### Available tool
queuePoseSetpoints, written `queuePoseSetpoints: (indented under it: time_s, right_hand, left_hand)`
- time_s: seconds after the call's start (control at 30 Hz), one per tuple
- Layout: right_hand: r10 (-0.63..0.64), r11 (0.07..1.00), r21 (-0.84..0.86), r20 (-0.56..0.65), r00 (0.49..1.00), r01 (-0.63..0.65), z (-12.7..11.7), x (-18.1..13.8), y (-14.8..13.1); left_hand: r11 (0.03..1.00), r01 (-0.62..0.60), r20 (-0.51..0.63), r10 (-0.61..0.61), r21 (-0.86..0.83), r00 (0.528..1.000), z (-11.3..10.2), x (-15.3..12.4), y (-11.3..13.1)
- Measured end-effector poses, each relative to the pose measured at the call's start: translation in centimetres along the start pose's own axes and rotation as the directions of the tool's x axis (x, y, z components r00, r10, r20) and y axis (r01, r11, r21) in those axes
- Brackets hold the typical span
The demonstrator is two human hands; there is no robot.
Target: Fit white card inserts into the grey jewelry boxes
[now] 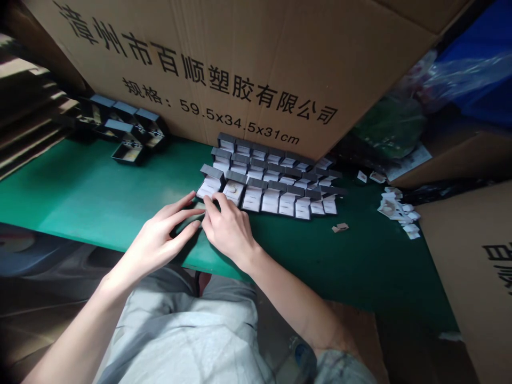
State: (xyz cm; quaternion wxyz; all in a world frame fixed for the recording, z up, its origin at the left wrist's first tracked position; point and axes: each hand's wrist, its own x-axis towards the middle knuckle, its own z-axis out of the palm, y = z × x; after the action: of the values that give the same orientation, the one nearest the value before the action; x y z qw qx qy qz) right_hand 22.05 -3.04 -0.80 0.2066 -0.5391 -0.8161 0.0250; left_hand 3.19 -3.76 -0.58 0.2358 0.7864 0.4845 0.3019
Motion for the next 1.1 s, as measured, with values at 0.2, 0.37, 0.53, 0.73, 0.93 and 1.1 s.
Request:
queuePoseSetpoints:
  time_s: [0.2, 0.37, 0.53, 0.73, 0.93, 1.1]
  right_hand:
    - [0.052, 0.999, -0.014, 0.045, 0.998, -0.051, -0.1, 0.0, -0.3]
    - [0.032, 0.999, -0.004, -0.009, 0.999, -0.032, 0.2, -0.1, -0.2]
    - [0.009, 1.0, -0.014, -0.243, 0.97, -0.012, -0.5, 0.3, 1.5]
    - [-0.011, 0.991, -0.122, -0.447, 0.894, -0.049, -1.7, 0.7, 4.5]
    - [-0.137, 0.981, -0.176, -0.304, 0.943, 0.086, -2.3, 0.4, 4.1]
    - [-0.109, 0.984, -0.163, -0.19, 0.976, 0.078, -2.3, 0.3, 3.8]
  left_hand:
    - [0.999, 0.035, -0.027, -0.034, 0.027, 0.999, 0.1, -0.1, 0.2]
    - [0.999, 0.005, -0.012, -0.005, 0.034, 1.0, 0.0, -0.2, 0.2]
    - [1.0, 0.011, -0.027, -0.01, 0.013, 1.0, 0.1, -0.2, -0.1]
    - [0.977, -0.147, -0.016, 0.151, 0.151, 0.988, 0.8, -0.1, 0.5]
    - [0.933, -0.234, 0.162, 0.196, 0.272, 0.967, 2.9, 1.0, 2.3]
    - [0.921, -0.177, 0.177, 0.121, 0.346, 0.977, 3.6, 1.8, 2.7]
